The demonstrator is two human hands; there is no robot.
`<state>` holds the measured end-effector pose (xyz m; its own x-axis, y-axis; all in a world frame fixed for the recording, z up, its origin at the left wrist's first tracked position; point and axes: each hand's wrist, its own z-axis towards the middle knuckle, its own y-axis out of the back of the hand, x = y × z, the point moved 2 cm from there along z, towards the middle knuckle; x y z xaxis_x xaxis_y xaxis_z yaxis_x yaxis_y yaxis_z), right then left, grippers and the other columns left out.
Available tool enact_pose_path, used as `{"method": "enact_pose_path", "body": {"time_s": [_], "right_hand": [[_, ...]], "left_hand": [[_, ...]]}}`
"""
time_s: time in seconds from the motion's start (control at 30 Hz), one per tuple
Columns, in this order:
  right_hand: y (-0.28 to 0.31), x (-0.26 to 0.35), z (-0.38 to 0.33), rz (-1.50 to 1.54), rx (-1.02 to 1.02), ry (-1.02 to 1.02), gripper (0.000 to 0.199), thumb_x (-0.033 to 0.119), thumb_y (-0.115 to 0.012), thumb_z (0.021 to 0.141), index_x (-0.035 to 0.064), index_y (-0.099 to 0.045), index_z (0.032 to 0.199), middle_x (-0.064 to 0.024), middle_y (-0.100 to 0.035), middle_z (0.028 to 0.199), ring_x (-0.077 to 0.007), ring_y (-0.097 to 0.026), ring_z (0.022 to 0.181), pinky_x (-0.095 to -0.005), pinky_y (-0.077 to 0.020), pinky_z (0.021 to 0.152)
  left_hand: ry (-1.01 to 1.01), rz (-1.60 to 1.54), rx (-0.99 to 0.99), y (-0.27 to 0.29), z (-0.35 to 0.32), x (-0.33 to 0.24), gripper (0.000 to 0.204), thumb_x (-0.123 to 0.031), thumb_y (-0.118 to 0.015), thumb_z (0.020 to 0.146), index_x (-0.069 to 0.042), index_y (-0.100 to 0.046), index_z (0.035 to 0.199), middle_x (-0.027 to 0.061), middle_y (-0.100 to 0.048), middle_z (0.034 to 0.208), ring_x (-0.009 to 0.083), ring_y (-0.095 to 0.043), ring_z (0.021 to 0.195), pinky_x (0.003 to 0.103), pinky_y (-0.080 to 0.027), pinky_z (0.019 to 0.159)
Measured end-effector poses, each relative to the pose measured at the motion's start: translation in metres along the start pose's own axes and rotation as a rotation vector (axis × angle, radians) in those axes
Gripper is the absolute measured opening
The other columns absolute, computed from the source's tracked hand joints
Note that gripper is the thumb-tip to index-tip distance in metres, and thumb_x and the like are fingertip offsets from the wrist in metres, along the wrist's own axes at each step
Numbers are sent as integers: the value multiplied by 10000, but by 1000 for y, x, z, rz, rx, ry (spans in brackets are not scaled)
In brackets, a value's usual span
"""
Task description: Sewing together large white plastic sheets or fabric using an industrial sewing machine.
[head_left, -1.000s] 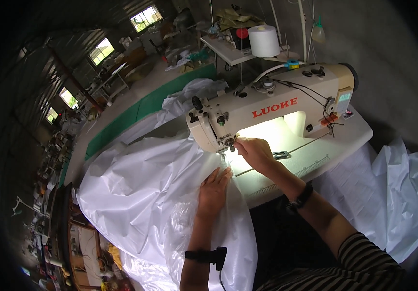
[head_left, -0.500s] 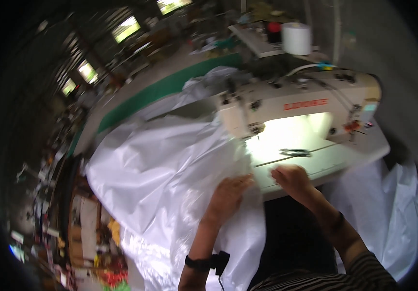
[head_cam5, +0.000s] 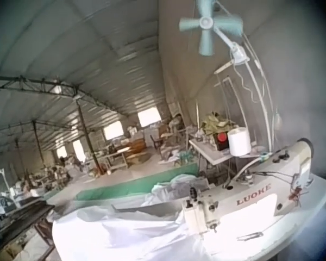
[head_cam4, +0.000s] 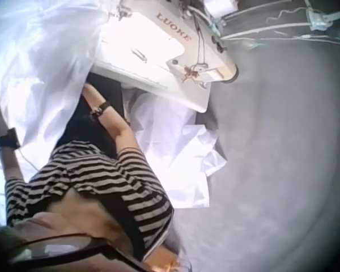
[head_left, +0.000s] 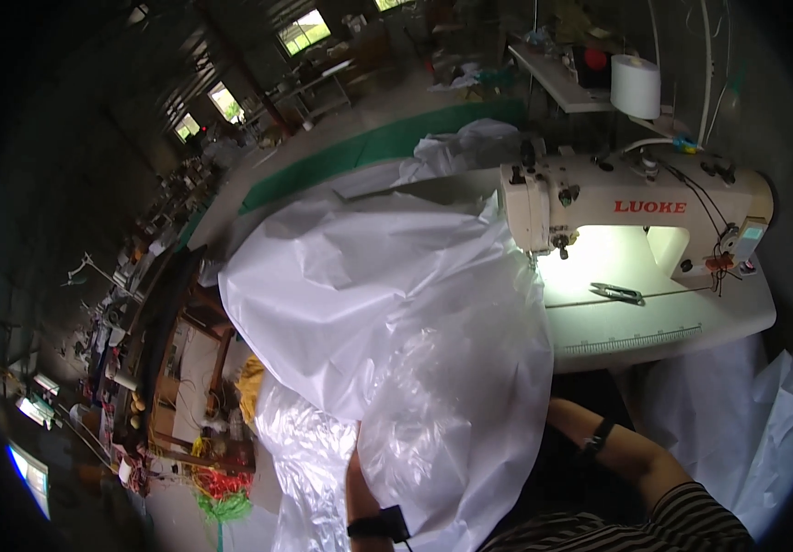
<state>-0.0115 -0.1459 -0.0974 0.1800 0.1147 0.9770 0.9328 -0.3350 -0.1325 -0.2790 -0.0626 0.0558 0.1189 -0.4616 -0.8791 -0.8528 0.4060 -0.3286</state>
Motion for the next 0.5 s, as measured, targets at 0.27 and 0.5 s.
{"method": "enact_pose_path", "body": {"time_s": [0.27, 0.5], "right_hand": [[-92, 6, -5, 196, 350, -190, 496, 322, -462, 1031, 19, -423, 1422, -162, -593, 1283, -265, -550, 1216, -401, -449, 1036], [-116, 42, 16, 426, 517, -479, 520, 341, -441, 1037, 20, -390, 1442, -162, -580, 1303, -268, -542, 1229, -398, -438, 1052]], "left_hand": [[-166, -409, -120, 208, 93, 49, 495, -209, -562, 952, -3, -437, 1385, 92, -534, 1303, 202, -504, 1191, 345, -435, 984], [-1601, 884, -861, 104, 112, -190, 409, 93, -628, 748, 57, -589, 1154, 178, -625, 1065, 351, -597, 1028, 444, -431, 986]]}}
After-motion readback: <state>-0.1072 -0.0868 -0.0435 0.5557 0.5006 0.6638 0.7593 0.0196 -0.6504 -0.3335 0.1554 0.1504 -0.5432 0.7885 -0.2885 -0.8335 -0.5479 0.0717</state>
